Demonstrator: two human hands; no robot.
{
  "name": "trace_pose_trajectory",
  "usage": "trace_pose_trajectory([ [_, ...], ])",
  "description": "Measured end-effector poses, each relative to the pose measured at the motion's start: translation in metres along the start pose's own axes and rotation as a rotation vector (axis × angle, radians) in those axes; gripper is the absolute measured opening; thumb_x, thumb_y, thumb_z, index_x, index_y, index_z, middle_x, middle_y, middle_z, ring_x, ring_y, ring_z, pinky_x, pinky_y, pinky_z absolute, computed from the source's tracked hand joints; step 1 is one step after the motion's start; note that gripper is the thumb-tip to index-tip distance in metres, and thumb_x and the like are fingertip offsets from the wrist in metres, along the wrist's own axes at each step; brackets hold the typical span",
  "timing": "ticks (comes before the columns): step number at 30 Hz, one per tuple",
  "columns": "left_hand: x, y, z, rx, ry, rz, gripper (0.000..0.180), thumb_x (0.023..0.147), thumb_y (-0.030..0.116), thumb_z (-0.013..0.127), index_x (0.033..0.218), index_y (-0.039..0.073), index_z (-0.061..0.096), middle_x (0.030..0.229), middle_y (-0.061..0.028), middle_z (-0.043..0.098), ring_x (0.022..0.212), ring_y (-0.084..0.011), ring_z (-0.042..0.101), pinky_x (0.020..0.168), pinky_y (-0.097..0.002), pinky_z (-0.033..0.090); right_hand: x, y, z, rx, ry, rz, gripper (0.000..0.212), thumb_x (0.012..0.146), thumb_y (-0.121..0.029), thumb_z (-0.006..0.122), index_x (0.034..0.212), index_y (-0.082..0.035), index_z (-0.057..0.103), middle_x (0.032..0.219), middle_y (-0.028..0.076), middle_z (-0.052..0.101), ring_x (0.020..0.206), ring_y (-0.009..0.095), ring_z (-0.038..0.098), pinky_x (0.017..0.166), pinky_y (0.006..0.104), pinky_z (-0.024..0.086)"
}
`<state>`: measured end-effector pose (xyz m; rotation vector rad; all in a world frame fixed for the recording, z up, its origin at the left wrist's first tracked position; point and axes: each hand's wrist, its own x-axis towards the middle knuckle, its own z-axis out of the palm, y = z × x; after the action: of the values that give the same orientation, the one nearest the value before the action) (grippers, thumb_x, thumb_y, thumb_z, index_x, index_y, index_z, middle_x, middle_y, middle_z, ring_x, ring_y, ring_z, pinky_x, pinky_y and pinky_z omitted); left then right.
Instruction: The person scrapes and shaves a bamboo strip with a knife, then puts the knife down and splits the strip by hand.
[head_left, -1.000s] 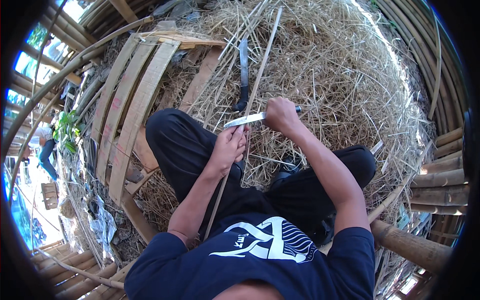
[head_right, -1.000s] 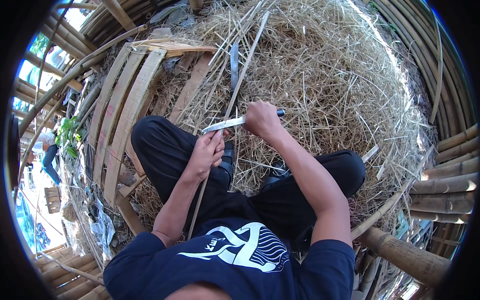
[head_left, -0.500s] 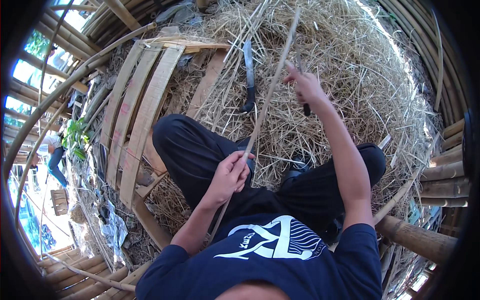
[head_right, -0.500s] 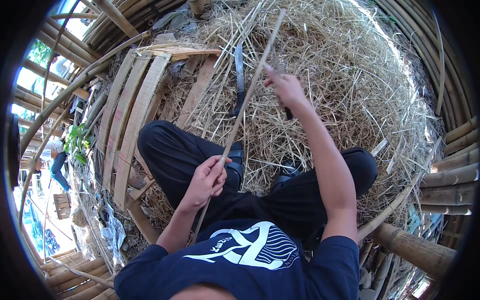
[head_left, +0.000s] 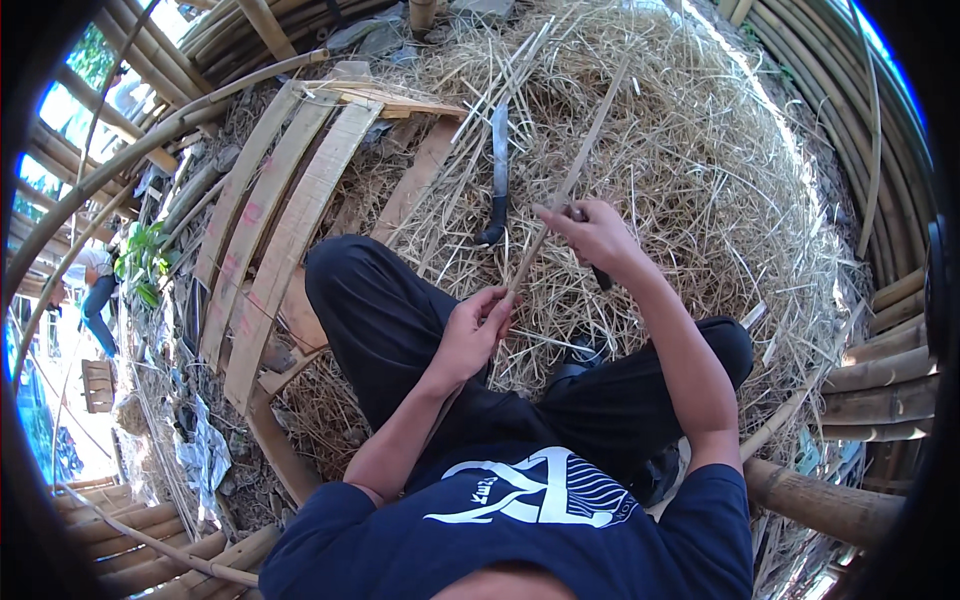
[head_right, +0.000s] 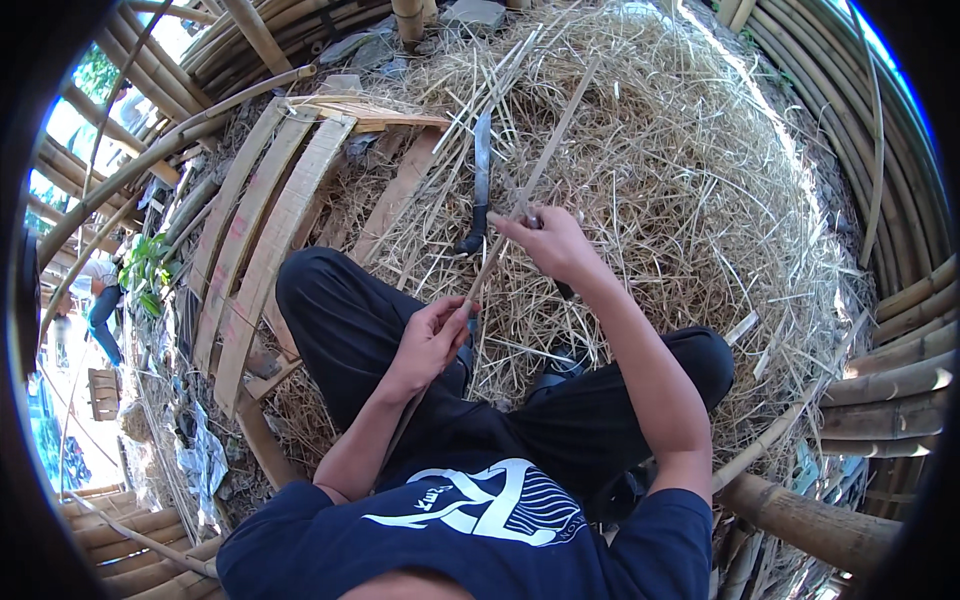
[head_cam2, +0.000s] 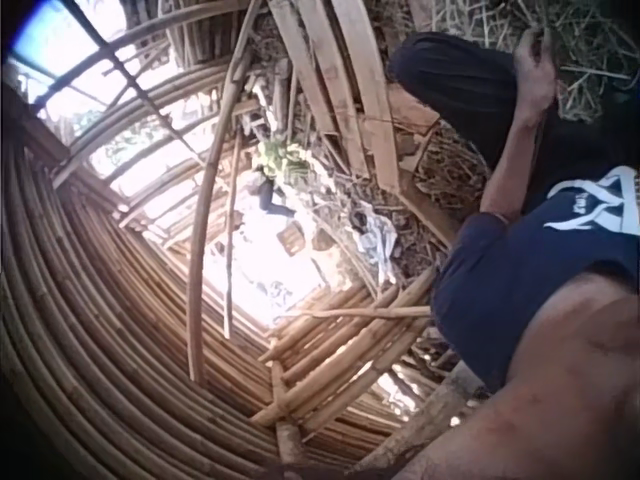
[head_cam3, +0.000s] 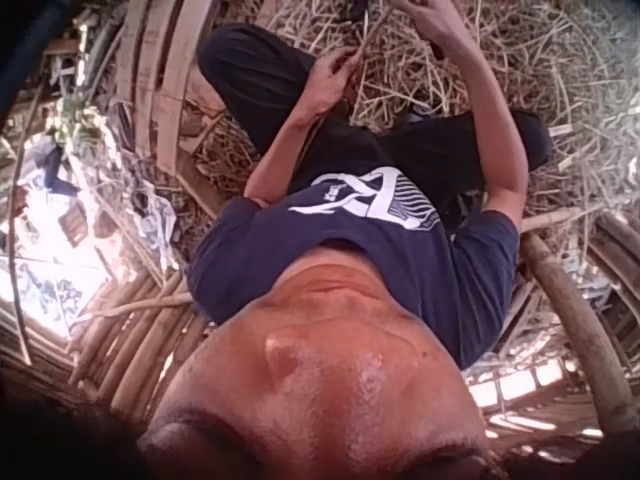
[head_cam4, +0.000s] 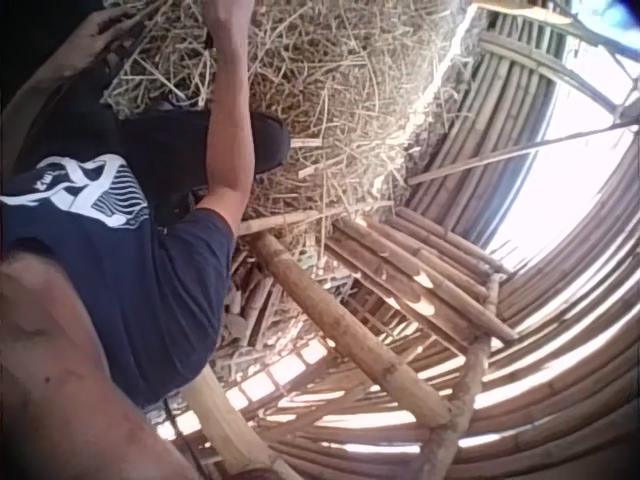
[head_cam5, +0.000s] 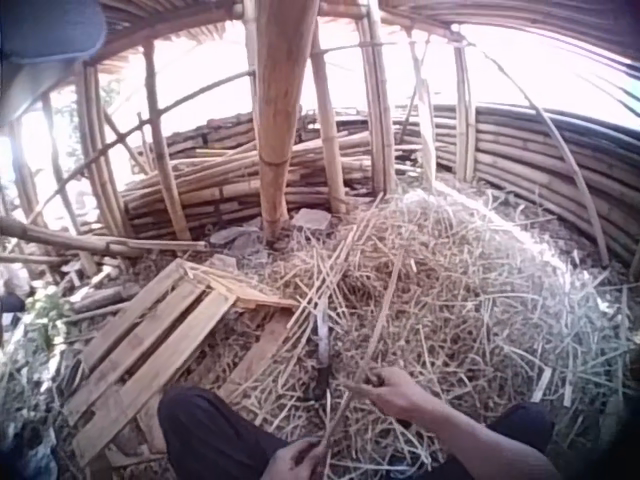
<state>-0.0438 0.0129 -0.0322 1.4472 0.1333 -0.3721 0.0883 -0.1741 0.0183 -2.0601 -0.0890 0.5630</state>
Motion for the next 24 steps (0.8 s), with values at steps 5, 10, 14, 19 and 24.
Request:
trace_pose_trajectory([
  [5, 0.005, 0.004, -0.004, -0.044, 0.104, 0.031, 0.025, 0.099, 0.019, 0.049, 0.115, 0.001, 0.056, 0.063, 0.0047, 0.049, 0.041, 0.0006, 0.034, 0.037, -0.0161, 0.026, -0.031, 0.005, 0.003, -0.459, 0.001, -0.208, 0.033, 0.096, -0.029, 0.053, 0.089, 0.003, 0.054, 0.064, 0.019, 0.054, 0.060, 0.034, 0.053, 0.058, 0.0428, 0.040],
  [10, 0.011, 0.002, -0.007, -0.096, 0.120, 0.015, 0.024, 0.099, 0.016, 0.048, 0.115, -0.001, 0.056, 0.066, 0.0020, 0.051, 0.042, 0.0008, 0.035, 0.039, -0.0166, 0.026, -0.045, 0.026, 0.020, -0.570, -0.142, -0.412, 0.029, 0.098, -0.029, 0.045, 0.093, -0.001, 0.047, 0.066, 0.022, 0.057, 0.066, 0.043, 0.057, 0.059, 0.0516, 0.041],
  [14, 0.015, -0.007, -0.006, -0.072, 0.119, 0.037, 0.017, 0.097, 0.010, 0.050, 0.106, -0.002, 0.058, 0.067, 0.0002, 0.053, 0.044, 0.0003, 0.037, 0.040, -0.0177, 0.026, -0.046, 0.031, 0.030, -0.576, -0.204, -0.448, 0.032, 0.098, -0.032, 0.043, 0.091, -0.002, 0.048, 0.064, 0.023, 0.057, 0.063, 0.044, 0.056, 0.058, 0.0535, 0.042],
  [19, 0.017, -0.009, -0.005, -0.051, 0.144, 0.074, 0.013, 0.095, 0.006, 0.052, 0.093, -0.003, 0.061, 0.069, -0.0009, 0.055, 0.044, -0.0004, 0.037, 0.040, -0.0184, 0.027, -0.041, 0.037, 0.030, -0.542, -0.194, -0.518, 0.032, 0.098, -0.031, 0.043, 0.087, -0.002, 0.051, 0.065, 0.022, 0.057, 0.064, 0.044, 0.056, 0.058, 0.0534, 0.042],
  [24, 0.013, 0.001, 0.002, -0.161, 0.165, 0.052, 0.013, 0.094, 0.005, 0.053, 0.094, -0.003, 0.063, 0.068, -0.0012, 0.055, 0.044, -0.0015, 0.038, 0.040, -0.0184, 0.026, -0.041, 0.040, 0.032, -0.547, -0.208, -0.481, 0.035, 0.096, -0.035, 0.046, 0.082, -0.004, 0.054, 0.062, 0.021, 0.057, 0.065, 0.043, 0.057, 0.059, 0.0529, 0.042],
])
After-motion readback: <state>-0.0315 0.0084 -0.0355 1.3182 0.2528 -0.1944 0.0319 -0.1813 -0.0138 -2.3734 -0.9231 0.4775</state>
